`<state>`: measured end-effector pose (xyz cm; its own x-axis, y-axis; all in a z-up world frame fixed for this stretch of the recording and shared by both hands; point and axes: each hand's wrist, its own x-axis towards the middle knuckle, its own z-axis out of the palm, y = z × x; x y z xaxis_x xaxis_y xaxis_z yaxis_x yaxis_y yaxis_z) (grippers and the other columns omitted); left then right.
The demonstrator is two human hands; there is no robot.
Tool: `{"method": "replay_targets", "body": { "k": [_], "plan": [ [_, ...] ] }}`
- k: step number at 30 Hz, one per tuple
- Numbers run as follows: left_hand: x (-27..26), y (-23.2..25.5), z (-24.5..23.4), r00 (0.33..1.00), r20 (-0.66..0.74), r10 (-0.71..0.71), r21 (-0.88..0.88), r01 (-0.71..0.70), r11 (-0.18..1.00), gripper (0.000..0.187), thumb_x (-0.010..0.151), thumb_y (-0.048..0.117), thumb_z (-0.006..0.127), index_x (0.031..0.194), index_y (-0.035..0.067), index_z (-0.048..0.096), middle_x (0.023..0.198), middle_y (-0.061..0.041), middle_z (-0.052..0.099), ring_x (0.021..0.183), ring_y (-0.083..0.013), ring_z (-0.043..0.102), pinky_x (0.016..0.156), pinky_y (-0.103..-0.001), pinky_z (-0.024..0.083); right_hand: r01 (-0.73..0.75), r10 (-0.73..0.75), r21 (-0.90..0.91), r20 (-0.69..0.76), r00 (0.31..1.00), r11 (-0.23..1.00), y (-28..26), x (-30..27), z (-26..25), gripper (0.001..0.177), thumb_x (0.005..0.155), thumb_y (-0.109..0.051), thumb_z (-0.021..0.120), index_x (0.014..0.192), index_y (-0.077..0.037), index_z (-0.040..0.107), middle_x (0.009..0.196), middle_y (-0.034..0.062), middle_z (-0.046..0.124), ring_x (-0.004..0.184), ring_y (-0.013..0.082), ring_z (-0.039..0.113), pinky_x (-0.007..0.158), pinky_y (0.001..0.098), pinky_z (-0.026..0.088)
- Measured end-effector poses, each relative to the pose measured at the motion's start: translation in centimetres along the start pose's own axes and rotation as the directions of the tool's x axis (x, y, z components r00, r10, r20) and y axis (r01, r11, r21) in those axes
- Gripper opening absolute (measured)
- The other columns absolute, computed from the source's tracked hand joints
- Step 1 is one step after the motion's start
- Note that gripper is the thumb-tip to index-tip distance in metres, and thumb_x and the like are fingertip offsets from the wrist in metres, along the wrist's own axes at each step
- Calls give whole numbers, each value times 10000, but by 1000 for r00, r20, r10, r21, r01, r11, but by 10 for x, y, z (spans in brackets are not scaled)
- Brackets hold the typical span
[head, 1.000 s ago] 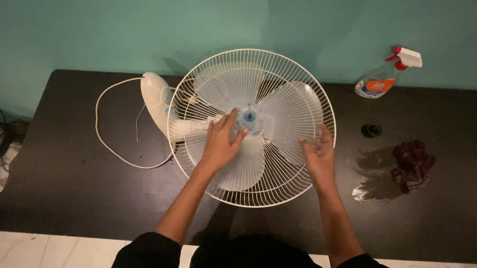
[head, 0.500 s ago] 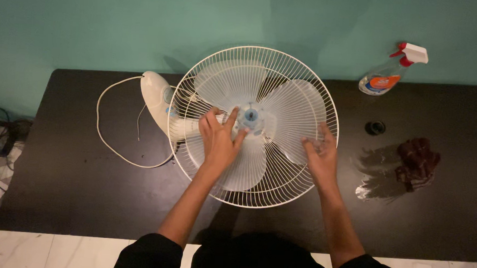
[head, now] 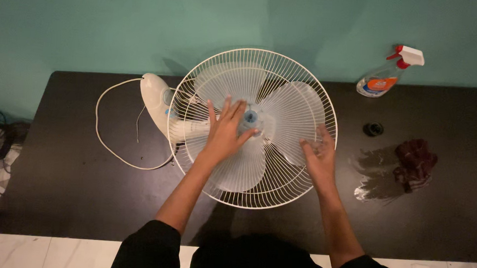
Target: The person disassembles a white table fan on a dark table. They remove the front grille, fan blades, and rear grille, then wipe the motor housing with a cloth.
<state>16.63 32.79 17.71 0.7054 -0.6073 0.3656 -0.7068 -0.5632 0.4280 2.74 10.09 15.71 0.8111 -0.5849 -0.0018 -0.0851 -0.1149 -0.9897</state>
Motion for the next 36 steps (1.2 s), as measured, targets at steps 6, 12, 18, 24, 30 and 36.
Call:
{"method": "replay_targets", "body": {
  "k": [6, 12, 18, 24, 30, 36],
  "plan": [
    [-2, -5, 5, 998, -46, 35, -18, -35, 999, 863, 939, 491, 700, 1509, -79, 391, 1508, -258, 508, 1501, -378, 368, 1213, -664, -103, -78, 79, 48, -13, 997, 996, -2, -3, 0, 715, 934, -83, 623, 1570, -20, 304, 1494, 242, 477, 1118, 315, 685, 818, 422, 609],
    [-2, -1, 5, 999, -40, 19, -30, -20, 999, 806, 920, 447, 714, 1483, -49, 418, 1476, -235, 547, 1468, -384, 420, 1213, -673, -92, 29, -28, 46, -20, 999, 999, -1, -3, -1, 693, 949, -68, 636, 1560, 4, 315, 1512, 259, 460, 1151, 328, 684, 844, 415, 606],
    [0, 2, 2, 999, -39, 29, -11, -29, 1000, 779, 920, 418, 736, 1478, -32, 431, 1450, -224, 566, 1437, -365, 455, 1202, -694, -86, 55, -54, 24, -39, 998, 998, 4, -3, -2, 666, 942, -50, 616, 1537, 23, 326, 1439, 219, 481, 1076, 311, 696, 786, 417, 618],
    [1, 10, -9, 998, -38, -41, -134, 35, 990, 747, 856, 372, 792, 1427, 20, 462, 1404, -154, 618, 1380, -297, 527, 1222, -703, -83, -9, 10, 49, -13, 1000, 999, 0, -7, 0, 725, 966, -82, 634, 1613, 3, 319, 1395, 326, 606, 1079, 312, 730, 857, 369, 661],
    [-2, 0, 1, 996, -77, 38, -53, -42, 998, 775, 901, 425, 770, 1464, 8, 438, 1456, -211, 548, 1456, -375, 415, 1190, -684, -80, 359, -396, -637, 91, 914, 682, -27, -10, 3, 815, 809, -171, 798, 1517, -12, 427, 1550, 405, 194, 1395, 569, 285, 1076, 616, 317],
    [-18, -3, -4, 983, -50, -176, -67, 172, 983, 596, 968, 393, 703, 1458, 91, 547, 1428, -129, 562, 1452, -277, 465, 1324, -655, 17, 565, -439, -388, 369, 819, 728, -47, 26, 25, 541, 976, -332, 697, 1438, -80, 571, 1588, 163, 473, 1507, 366, 388, 1252, 543, 288]
  ]
}}
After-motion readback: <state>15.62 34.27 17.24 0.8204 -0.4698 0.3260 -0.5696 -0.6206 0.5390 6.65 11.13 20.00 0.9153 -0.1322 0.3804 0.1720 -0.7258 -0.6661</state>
